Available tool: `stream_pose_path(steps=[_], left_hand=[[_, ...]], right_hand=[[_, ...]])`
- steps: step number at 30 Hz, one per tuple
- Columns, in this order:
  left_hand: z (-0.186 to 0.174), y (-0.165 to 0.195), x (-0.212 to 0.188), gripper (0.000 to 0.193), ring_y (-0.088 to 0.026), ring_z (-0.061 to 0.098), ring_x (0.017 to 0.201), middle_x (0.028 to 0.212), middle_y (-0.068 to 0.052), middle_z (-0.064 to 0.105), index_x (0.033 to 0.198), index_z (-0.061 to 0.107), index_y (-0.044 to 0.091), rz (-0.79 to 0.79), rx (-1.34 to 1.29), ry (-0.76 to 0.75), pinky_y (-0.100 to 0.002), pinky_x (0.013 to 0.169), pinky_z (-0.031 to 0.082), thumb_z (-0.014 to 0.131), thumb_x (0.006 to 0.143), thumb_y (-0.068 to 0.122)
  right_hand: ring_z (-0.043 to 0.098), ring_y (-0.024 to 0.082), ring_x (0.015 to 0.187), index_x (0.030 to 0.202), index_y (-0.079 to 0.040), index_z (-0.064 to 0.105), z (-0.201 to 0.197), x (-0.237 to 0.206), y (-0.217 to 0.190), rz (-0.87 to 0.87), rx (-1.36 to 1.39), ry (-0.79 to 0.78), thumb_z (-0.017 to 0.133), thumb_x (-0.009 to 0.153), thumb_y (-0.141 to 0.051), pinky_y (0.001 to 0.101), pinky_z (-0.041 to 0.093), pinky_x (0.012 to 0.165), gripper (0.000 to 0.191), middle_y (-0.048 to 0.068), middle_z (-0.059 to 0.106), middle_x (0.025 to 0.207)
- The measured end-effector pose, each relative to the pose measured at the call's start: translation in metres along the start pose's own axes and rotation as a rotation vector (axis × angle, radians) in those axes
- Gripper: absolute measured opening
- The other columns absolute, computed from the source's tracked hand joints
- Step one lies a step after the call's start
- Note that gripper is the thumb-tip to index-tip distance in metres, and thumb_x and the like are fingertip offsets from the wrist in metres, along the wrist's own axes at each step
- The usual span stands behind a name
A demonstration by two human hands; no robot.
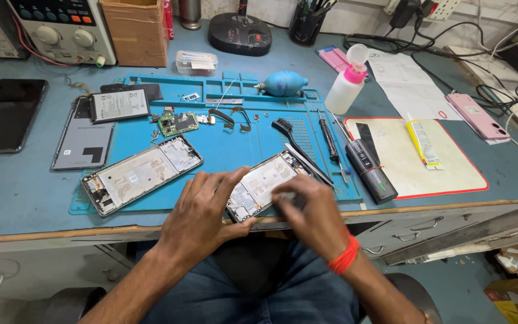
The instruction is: The person pries open the frame of a disassembled smartphone on a blue repair mat using a thin pry tool, then holds the frame and scrapes old adhesive residue from its inner edges with a handheld scraping tool, working around the frame perimeter.
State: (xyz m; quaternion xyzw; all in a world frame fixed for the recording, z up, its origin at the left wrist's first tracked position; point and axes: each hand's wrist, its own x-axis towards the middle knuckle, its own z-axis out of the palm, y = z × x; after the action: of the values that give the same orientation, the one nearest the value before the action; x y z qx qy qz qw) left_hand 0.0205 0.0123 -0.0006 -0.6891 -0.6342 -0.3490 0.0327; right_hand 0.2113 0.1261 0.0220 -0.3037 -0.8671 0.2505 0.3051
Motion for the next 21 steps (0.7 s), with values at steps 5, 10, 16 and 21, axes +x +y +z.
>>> stream_pose_path(steps=[5, 10, 16, 21], left_hand=[[-0.001, -0.001, -0.002, 0.092, -0.031, 0.058, 0.105, 0.118, -0.012, 0.064, 0.146, 0.046, 0.011, -0.015, -0.007, -0.016, -0.046, 0.094, 0.048, 0.09, 0.069, 0.036], [0.001, 0.0, 0.0, 0.092, -0.032, 0.057, 0.109, 0.124, -0.011, 0.062, 0.145, 0.047, 0.012, -0.011, -0.012, -0.008, -0.047, 0.097, 0.048, 0.091, 0.067, 0.033], [0.003, -0.002, -0.003, 0.088, -0.033, 0.054, 0.117, 0.134, -0.012, 0.056, 0.146, 0.047, 0.016, 0.011, -0.001, -0.004, -0.048, 0.102, 0.047, 0.089, 0.069, 0.031], [0.0, -0.002, -0.004, 0.087, -0.035, 0.051, 0.126, 0.139, -0.012, 0.054, 0.147, 0.045, 0.018, 0.039, -0.012, 0.018, -0.049, 0.105, 0.046, 0.087, 0.072, 0.027]], right_hand=[[0.073, 0.025, 0.082, 0.095, -0.004, 0.078, 0.008, -0.003, 0.008, -0.091, -0.014, 0.005, 0.076, 0.085, -0.01, 0.0353, 0.055, 0.071, 0.012, 0.011, 0.075, 0.093], [0.071, 0.025, 0.081, 0.097, -0.005, 0.077, -0.026, 0.013, 0.037, -0.032, -0.134, 0.147, 0.076, 0.086, -0.011, 0.0357, 0.054, 0.07, 0.013, 0.011, 0.072, 0.092], [0.07, 0.029, 0.09, 0.105, -0.003, 0.073, -0.07, 0.031, 0.067, -0.017, -0.207, 0.341, 0.071, 0.091, -0.004, 0.0384, 0.054, 0.078, 0.015, 0.014, 0.07, 0.1], [0.069, 0.037, 0.103, 0.102, -0.003, 0.076, -0.071, 0.052, 0.088, -0.208, -0.412, 0.244, 0.069, 0.084, -0.003, 0.0439, 0.054, 0.091, 0.019, 0.018, 0.072, 0.113]])
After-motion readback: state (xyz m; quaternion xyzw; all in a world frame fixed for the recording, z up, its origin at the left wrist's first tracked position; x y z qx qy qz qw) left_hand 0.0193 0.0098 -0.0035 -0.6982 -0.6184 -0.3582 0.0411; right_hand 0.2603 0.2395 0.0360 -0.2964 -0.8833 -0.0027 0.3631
